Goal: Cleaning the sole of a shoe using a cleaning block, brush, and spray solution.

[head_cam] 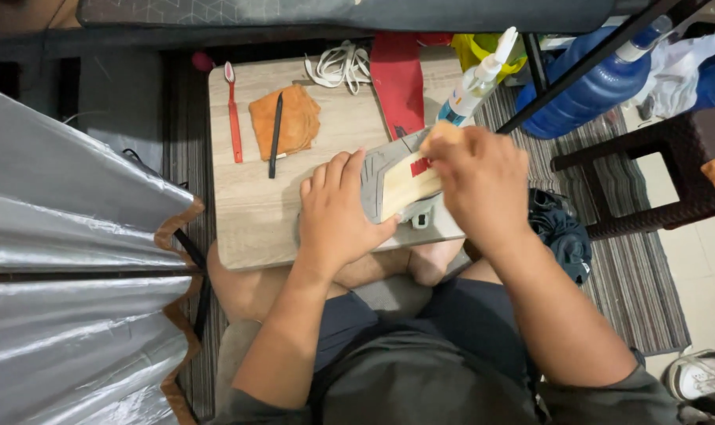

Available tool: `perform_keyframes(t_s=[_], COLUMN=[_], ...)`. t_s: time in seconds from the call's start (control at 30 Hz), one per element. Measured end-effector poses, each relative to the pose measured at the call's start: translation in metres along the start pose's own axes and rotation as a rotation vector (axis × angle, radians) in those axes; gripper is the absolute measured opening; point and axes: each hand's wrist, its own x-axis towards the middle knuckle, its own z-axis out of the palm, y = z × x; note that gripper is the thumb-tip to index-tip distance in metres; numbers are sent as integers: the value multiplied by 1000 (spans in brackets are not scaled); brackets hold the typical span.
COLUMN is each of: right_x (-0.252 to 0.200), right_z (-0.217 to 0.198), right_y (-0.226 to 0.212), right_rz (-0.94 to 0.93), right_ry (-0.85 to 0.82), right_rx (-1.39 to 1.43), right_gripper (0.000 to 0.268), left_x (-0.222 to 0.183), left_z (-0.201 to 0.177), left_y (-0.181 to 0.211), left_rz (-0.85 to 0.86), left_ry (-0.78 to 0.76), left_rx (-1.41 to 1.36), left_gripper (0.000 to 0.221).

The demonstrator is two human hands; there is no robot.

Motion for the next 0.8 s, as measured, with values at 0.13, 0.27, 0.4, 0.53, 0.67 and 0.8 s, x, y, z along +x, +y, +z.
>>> perform_keyframes(t_s=[0.13,0.27,0.4,0.53,0.67,0.8], right_x=[-3,1,3,4,1,4], right_z=[9,2,-4,-20,-8,-8], right_y=[4,-33,-38,-5,11,-24], right_rz=[48,4,-38,14,16,-39], right_ry=[47,33,11,-160,-139,-153], right_rx=[-28,75,108,138,76,194], right_gripper=[21,20,21,17,19,15], left_x=[1,2,2,2,2,4], left_z=[-1,-1,0,-5,-5,-5], left_y=[2,2,1,4,5,5], left_rz=[-18,-23,-18,-37,-34,-46], left_ry=[-9,-20,-4,-53,-45,-77], left_rx=[-4,18,55,35,23,30], left_gripper=[102,104,104,104,103,104])
